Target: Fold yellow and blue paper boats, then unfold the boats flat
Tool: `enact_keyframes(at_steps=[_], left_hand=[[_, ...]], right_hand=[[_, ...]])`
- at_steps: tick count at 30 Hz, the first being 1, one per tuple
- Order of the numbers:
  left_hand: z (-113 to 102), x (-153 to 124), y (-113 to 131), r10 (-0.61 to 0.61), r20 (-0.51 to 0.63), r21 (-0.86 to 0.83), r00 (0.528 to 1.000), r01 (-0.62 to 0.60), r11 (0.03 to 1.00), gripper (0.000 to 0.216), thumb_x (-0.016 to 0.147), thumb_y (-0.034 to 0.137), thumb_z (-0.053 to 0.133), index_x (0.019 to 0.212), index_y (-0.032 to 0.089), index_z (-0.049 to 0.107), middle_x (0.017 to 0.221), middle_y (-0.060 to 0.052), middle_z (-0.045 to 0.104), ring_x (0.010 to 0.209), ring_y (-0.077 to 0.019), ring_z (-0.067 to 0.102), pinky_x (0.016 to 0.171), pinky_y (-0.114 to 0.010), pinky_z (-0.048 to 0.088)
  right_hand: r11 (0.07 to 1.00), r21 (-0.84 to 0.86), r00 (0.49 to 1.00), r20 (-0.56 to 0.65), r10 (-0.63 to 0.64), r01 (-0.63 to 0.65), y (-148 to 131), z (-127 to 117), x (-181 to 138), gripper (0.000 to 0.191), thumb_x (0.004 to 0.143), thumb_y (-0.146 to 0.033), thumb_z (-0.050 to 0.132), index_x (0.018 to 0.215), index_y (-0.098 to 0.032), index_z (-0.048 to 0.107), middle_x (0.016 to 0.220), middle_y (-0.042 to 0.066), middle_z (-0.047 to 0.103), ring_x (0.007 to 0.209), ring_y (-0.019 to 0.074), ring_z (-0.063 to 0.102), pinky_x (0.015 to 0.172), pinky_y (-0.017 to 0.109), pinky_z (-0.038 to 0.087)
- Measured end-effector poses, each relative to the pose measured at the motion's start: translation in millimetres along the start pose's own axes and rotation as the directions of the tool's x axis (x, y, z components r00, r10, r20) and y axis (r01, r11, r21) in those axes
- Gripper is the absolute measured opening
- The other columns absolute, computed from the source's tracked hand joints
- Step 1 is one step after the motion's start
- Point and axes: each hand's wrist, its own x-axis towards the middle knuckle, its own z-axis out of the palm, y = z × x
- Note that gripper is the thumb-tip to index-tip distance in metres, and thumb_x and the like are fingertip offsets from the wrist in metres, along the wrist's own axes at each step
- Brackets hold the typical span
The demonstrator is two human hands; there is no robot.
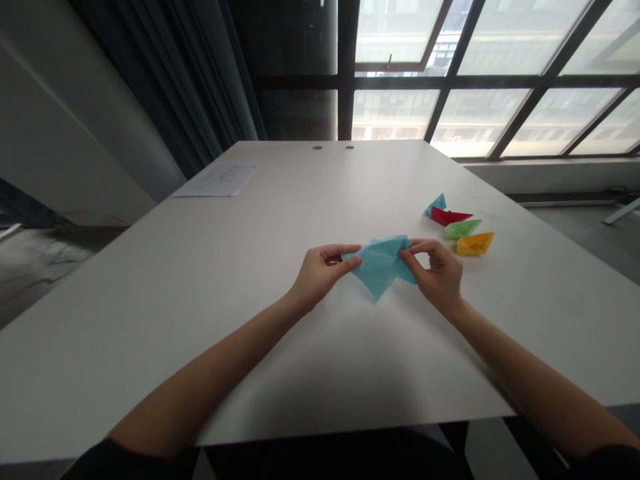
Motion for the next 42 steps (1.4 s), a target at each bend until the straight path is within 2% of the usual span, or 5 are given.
enact_keyframes(at_steps=[5,9,21,27,42], left_hand=[[0,-2,6,0.331,-0.008,0.583,0.943,-0.265,0.768,0.021,0.071,0.034,0.064,0.089,0.022,0.070,0.095,-0.007,0.054,0.093,-0.0206,0.051,0.086,-0.039,0.042],[5,-3,8,0.450,0.109,0.536,0.886,-0.433,0.724,0.026,0.074,0.026,0.062,0.100,0.019,0.062,0.096,-0.005,0.062,0.091,-0.0167,0.056,0.085,-0.031,0.044],[6,-4,4,0.323,0.177,0.310,0.930,-0.365,0.878,0.019,0.079,0.025,0.056,0.095,0.019,0.064,0.083,-0.001,0.069,0.073,-0.0141,0.065,0.069,-0.024,0.052],[-1,-4,16,0.463,0.290,0.406,0.838,-0.546,0.733,0.011,0.075,0.026,0.062,0.079,0.017,0.067,0.127,-0.009,0.051,0.120,-0.0260,0.043,0.095,-0.037,0.040],[-4,0,10,0.098,0.258,0.250,0.961,-0.165,0.954,0.024,0.078,0.033,0.056,0.087,0.013,0.064,0.071,-0.004,0.064,0.057,-0.0103,0.055,0.049,-0.018,0.041]], right_hand=[[0.998,0.019,0.994,0.089,-0.057,0.056,-5,-1,3,0.006,0.072,-0.022,0.064,0.073,-0.021,0.058,0.081,0.004,0.066,0.073,0.0170,0.062,0.067,0.030,0.050],[0.993,0.004,0.982,0.147,-0.115,0.116,-9,-1,4,0.007,0.073,-0.021,0.064,0.072,-0.021,0.058,0.080,0.002,0.067,0.070,0.0152,0.062,0.064,0.028,0.050],[0.990,0.029,0.974,0.179,-0.143,0.140,-16,-4,4,0.007,0.073,-0.019,0.064,0.073,-0.021,0.057,0.081,0.002,0.067,0.071,0.0147,0.062,0.066,0.027,0.050],[0.983,0.176,0.946,0.310,-0.098,0.044,-15,-5,-1,0.007,0.074,-0.018,0.063,0.075,-0.021,0.056,0.084,0.003,0.067,0.075,0.0158,0.062,0.070,0.030,0.050],[0.840,0.276,0.809,0.518,0.278,-0.466,-19,2,2,0.020,0.069,-0.032,0.068,0.079,-0.020,0.055,0.073,0.001,0.062,0.065,0.0124,0.058,0.058,0.025,0.047]])
